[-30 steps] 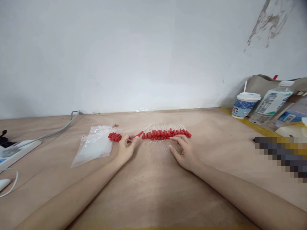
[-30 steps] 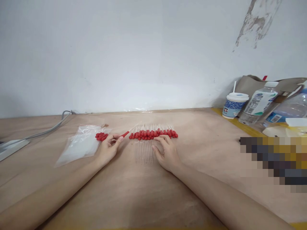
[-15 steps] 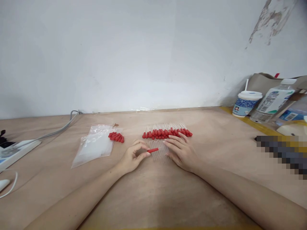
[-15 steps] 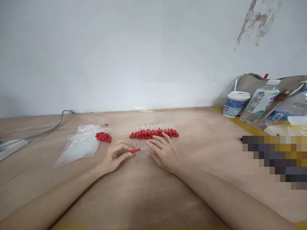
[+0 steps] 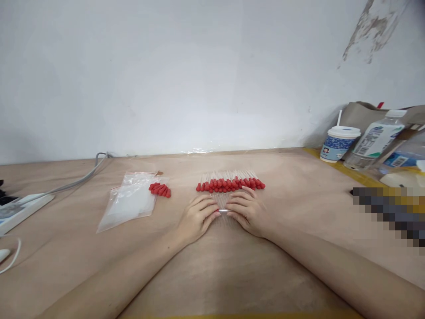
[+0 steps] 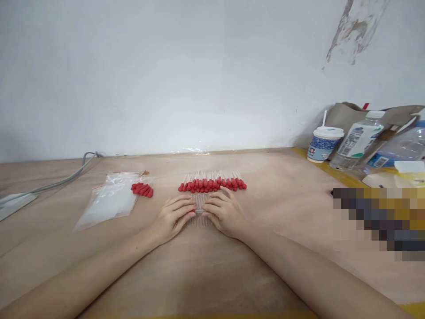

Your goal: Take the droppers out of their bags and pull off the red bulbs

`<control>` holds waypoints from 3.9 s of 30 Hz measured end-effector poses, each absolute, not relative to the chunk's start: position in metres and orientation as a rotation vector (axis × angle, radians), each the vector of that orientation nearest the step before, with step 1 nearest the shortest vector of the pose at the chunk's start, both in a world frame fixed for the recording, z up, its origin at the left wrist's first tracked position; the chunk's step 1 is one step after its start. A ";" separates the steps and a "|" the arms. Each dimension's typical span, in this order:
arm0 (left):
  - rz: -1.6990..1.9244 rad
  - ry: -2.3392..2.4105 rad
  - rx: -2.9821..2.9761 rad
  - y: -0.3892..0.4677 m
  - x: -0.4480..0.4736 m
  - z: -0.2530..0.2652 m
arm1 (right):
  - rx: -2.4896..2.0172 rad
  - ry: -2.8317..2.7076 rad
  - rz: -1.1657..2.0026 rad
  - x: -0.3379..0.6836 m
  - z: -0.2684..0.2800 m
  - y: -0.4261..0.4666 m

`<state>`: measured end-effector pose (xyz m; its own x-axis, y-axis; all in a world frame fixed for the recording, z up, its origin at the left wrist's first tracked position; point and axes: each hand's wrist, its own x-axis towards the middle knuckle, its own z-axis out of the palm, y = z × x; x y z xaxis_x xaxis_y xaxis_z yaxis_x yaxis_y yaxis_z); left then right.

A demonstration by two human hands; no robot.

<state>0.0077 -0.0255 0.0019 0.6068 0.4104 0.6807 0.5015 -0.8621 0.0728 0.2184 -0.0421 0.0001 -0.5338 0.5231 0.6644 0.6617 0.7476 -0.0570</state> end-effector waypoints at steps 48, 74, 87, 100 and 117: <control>-0.892 -0.630 -2.934 -0.037 -0.004 0.009 | -0.459 -2.299 -0.484 0.225 -0.008 -0.050; -1.455 -2.164 -2.084 0.051 -0.135 0.067 | -1.263 -2.095 -0.160 0.216 -0.006 -0.051; -1.122 -2.252 -2.368 0.055 -0.141 0.049 | -1.230 -2.135 -0.117 0.217 -0.005 -0.051; -1.053 -1.776 -2.072 0.033 -0.096 0.062 | -1.202 -2.092 -0.139 0.217 -0.005 -0.049; -1.244 -1.715 -2.654 0.040 -0.019 0.004 | -1.175 -2.036 -0.130 0.218 0.001 -0.049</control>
